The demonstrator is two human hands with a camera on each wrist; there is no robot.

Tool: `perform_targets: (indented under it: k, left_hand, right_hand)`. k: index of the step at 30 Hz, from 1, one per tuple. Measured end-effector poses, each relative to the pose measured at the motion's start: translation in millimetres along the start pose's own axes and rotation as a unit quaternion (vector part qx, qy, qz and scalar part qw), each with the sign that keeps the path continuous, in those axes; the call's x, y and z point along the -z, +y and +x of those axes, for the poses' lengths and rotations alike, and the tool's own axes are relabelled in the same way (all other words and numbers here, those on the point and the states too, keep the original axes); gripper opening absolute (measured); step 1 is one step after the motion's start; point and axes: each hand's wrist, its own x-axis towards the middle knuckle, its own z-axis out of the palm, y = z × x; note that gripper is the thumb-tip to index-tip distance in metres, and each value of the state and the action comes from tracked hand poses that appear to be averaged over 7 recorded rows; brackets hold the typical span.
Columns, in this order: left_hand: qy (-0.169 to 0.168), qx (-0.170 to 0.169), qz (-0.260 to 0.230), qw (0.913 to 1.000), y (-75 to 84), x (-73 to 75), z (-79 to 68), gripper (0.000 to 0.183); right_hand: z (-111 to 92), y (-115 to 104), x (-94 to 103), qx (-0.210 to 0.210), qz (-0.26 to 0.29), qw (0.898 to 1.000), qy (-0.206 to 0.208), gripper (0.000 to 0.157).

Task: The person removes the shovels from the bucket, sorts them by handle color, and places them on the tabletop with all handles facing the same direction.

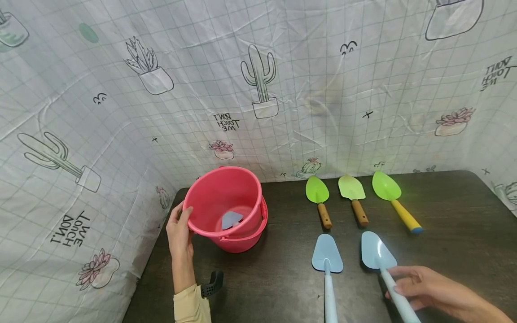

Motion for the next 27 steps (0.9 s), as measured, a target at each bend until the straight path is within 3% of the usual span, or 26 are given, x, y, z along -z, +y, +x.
perform_targets:
  k: [14, 24, 27]
  left_hand:
    - [0.001, -0.003, 0.001, 1.0000, 0.0, 1.0, 0.2, 0.044]
    - [0.001, -0.003, -0.001, 1.0000, -1.4, 1.4, 0.3, 0.044]
    - [0.001, -0.004, -0.001, 1.0000, -1.4, 1.4, 0.0, 0.044]
  right_hand:
    - [2.4, 1.2, -5.6, -0.005, -0.020, 1.000, 0.016, 0.057]
    - [6.9, -6.8, -15.0, -0.033, -0.082, 0.992, 0.089, 0.054]
    - [9.9, -2.9, -7.5, -0.025, -0.085, 0.993, 0.072, 0.055]
